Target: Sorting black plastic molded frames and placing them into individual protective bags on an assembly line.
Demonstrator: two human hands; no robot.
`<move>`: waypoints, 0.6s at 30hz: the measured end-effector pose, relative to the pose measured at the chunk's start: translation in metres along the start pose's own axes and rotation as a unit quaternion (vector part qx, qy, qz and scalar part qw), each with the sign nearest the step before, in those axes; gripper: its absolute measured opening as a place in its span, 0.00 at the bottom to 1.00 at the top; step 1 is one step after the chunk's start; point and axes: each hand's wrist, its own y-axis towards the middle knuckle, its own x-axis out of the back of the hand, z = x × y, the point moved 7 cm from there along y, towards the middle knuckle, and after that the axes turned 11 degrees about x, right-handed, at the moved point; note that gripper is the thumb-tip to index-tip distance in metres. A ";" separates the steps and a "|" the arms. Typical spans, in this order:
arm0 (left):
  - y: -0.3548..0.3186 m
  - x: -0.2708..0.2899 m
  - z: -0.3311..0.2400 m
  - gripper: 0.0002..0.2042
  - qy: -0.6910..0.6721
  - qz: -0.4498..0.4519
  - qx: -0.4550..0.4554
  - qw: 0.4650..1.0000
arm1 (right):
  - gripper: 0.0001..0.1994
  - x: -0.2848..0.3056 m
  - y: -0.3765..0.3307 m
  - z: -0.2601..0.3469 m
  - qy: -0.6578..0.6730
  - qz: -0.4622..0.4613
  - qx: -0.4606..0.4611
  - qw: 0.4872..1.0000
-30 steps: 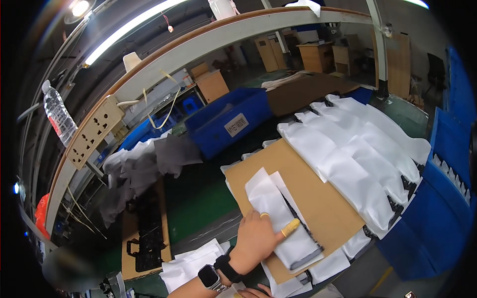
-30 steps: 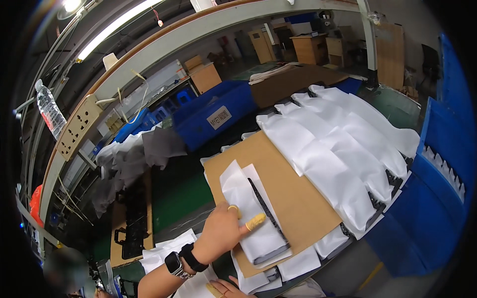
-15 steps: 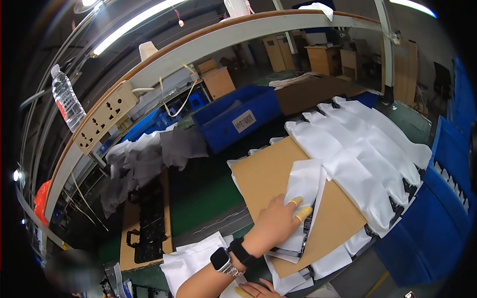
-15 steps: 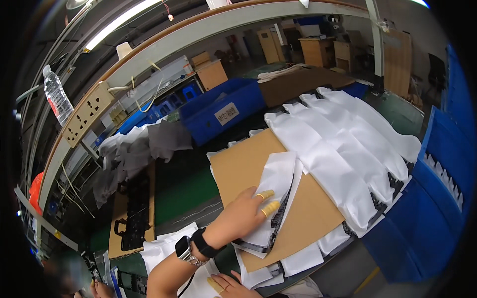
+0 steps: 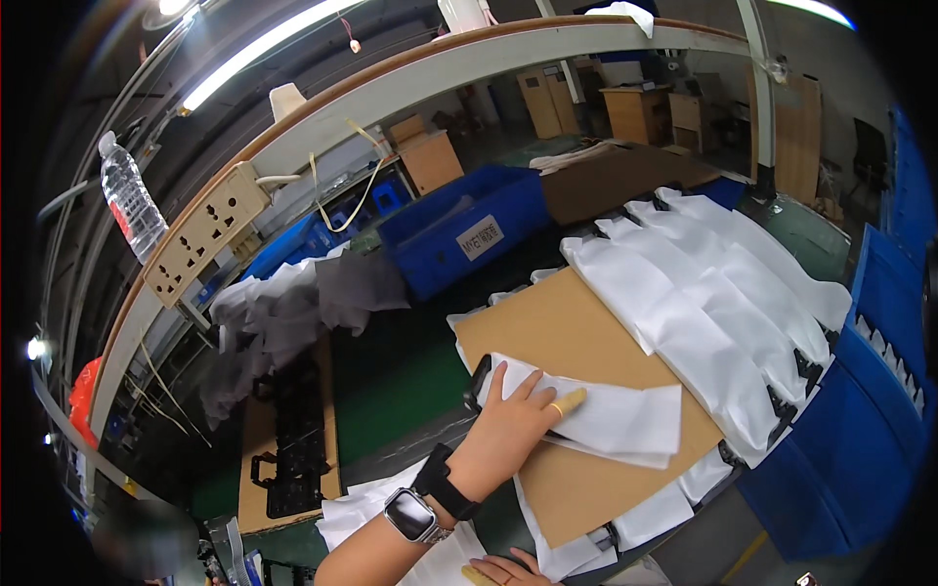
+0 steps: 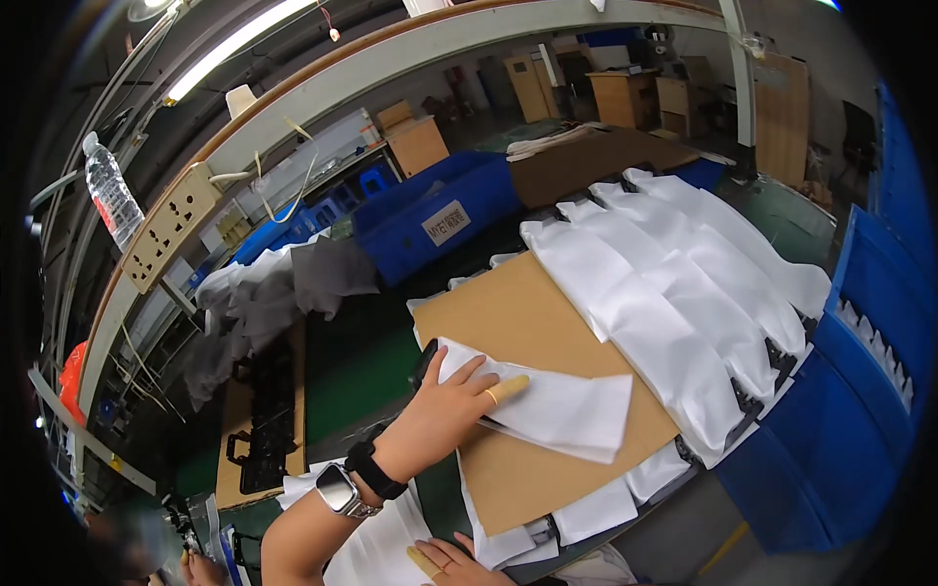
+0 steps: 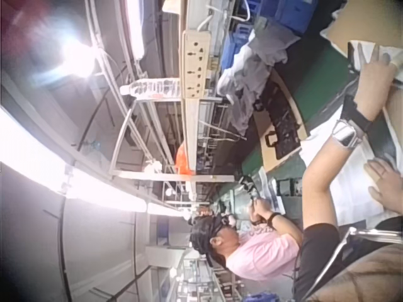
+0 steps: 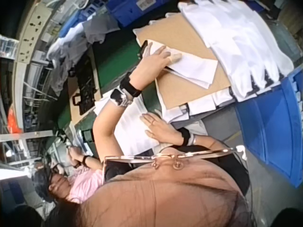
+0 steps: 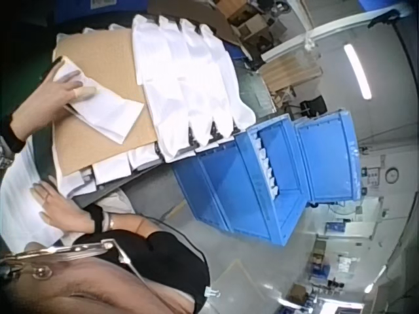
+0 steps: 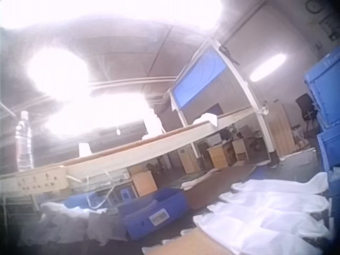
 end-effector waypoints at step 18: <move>-0.067 -0.019 0.111 0.16 -0.297 -0.248 0.370 0.845 | 0.28 0.003 -0.002 -0.001 -0.027 -0.009 0.002 1.000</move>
